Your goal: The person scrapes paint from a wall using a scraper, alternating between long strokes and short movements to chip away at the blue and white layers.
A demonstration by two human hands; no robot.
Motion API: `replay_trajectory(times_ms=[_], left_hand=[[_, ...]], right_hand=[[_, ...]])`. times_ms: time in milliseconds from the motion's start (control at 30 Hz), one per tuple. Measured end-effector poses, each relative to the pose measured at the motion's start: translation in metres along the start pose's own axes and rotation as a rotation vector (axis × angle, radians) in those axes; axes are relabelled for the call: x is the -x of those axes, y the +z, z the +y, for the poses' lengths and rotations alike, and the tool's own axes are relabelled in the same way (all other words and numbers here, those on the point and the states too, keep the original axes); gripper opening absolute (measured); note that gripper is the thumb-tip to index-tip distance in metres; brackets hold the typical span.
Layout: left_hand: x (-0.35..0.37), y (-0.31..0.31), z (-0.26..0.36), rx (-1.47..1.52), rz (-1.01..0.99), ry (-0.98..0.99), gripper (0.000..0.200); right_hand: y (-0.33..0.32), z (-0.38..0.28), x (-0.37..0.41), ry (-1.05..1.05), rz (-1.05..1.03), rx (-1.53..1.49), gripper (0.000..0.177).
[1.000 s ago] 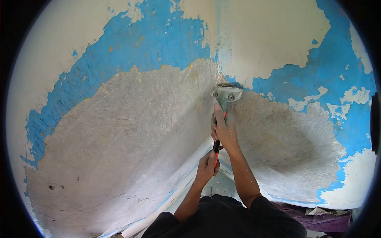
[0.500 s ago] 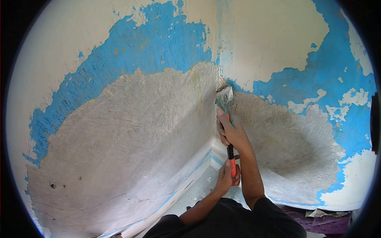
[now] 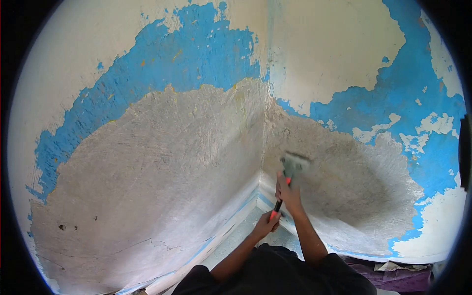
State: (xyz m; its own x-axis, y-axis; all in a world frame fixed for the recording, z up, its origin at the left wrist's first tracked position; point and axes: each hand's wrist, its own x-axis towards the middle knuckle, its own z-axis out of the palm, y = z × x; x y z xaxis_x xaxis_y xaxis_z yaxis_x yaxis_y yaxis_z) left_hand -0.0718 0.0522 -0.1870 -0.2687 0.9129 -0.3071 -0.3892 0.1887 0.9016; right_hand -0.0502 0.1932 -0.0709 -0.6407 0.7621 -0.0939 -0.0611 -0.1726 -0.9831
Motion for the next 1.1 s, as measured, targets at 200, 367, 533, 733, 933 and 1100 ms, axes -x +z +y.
replay_trajectory(times_ms=[200,367,533,733,933,1100], left_hand=[[0.019,-0.024,-0.017,-0.510,-0.075,-0.266,0.053],[0.017,0.001,0.000,-0.596,0.014,-0.321,0.054],[0.014,0.017,0.057,-0.693,0.015,-0.104,0.050],[-0.029,-0.022,-0.042,-0.576,-0.021,-0.233,0.038],[-0.002,-0.031,-0.124,-0.338,-0.035,-0.387,0.035],[-0.002,-0.038,-0.103,-0.492,0.009,-0.306,0.036]], right_hand=[[-0.027,0.056,0.036,0.122,0.086,-0.208,0.040],[-0.028,0.007,0.048,0.048,0.065,-0.230,0.035],[-0.028,-0.021,0.051,-0.091,0.025,-0.272,0.030],[-0.036,0.050,0.038,0.127,-0.009,-0.086,0.036],[-0.047,0.133,0.057,0.333,-0.035,-0.067,0.038],[-0.033,0.149,0.065,0.489,-0.085,-0.103,0.042]])
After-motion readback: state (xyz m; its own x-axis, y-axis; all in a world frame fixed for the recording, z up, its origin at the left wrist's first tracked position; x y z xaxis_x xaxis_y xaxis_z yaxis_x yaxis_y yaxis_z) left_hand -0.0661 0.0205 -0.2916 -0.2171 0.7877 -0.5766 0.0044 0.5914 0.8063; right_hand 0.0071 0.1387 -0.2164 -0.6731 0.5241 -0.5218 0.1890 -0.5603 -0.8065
